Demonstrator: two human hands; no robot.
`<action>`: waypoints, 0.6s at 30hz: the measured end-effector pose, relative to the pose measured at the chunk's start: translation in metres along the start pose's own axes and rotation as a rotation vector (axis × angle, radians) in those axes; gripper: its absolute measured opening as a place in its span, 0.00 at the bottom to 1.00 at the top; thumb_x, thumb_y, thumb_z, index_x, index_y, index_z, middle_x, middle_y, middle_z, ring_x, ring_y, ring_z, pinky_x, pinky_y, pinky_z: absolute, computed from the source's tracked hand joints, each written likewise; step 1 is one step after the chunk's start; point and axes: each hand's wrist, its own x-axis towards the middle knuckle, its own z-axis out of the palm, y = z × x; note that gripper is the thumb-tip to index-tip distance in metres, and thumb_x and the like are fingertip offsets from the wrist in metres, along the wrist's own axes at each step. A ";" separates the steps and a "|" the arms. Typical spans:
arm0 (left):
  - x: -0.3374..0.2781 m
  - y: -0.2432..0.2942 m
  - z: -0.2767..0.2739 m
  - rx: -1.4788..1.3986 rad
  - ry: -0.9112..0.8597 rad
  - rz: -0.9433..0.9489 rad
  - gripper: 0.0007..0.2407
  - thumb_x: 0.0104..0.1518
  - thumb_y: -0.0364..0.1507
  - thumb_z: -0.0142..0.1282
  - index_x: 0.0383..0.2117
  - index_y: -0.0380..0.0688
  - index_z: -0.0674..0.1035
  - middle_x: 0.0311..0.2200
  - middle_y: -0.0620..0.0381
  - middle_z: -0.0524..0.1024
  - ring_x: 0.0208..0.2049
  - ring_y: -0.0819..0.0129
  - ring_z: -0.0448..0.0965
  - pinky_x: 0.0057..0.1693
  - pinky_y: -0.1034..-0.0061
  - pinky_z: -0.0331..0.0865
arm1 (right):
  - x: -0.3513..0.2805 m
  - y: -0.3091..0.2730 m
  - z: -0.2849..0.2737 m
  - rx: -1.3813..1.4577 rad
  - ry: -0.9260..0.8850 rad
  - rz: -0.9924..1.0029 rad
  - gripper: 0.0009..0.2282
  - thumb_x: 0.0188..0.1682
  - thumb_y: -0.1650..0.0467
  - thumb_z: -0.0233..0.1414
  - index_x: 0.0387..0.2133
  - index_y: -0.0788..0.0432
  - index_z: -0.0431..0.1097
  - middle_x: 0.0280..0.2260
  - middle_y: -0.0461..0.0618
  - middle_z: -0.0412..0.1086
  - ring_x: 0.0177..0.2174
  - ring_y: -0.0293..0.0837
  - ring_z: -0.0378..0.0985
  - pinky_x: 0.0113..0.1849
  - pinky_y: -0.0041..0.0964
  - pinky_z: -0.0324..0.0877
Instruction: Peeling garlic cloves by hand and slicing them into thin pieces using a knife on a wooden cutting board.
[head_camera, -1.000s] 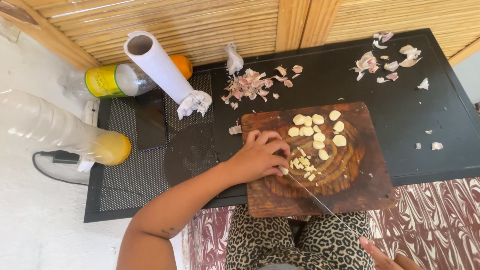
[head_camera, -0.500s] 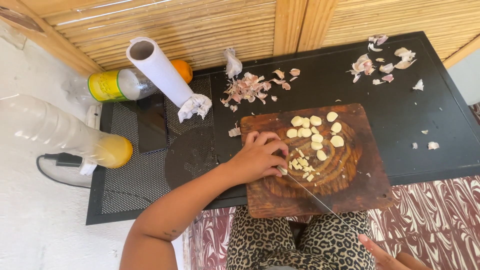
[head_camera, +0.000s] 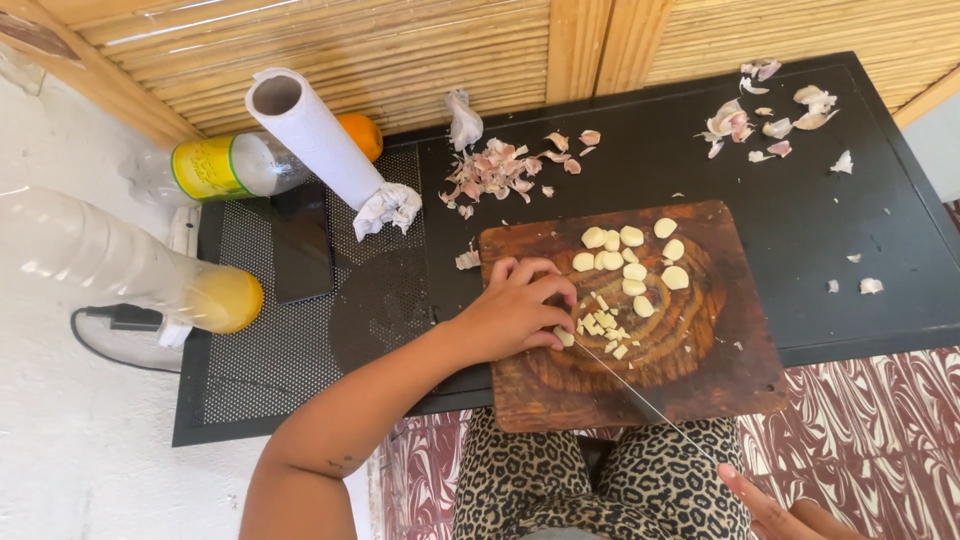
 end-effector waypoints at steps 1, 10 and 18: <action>0.001 0.000 -0.003 -0.033 -0.038 0.012 0.06 0.51 0.37 0.68 0.34 0.60 0.85 0.49 0.68 0.69 0.59 0.52 0.59 0.55 0.51 0.51 | -0.003 -0.033 0.007 0.001 -0.005 0.001 0.37 0.42 0.56 0.56 0.65 0.15 0.44 0.16 0.25 0.72 0.26 0.19 0.81 0.36 0.16 0.65; 0.001 -0.001 -0.003 -0.036 -0.046 0.013 0.07 0.51 0.37 0.69 0.34 0.59 0.85 0.50 0.68 0.69 0.58 0.51 0.59 0.56 0.51 0.50 | -0.003 -0.039 -0.007 -0.053 0.010 -0.025 0.39 0.41 0.56 0.59 0.64 0.09 0.45 0.15 0.26 0.64 0.21 0.14 0.80 0.34 0.09 0.67; -0.006 0.013 0.003 0.032 0.028 -0.067 0.08 0.52 0.39 0.65 0.33 0.59 0.81 0.45 0.67 0.69 0.57 0.55 0.60 0.54 0.51 0.51 | 0.010 0.030 -0.029 -0.095 0.284 -0.235 0.35 0.37 0.60 0.58 0.62 0.19 0.53 0.09 0.35 0.55 0.12 0.31 0.62 0.21 0.24 0.58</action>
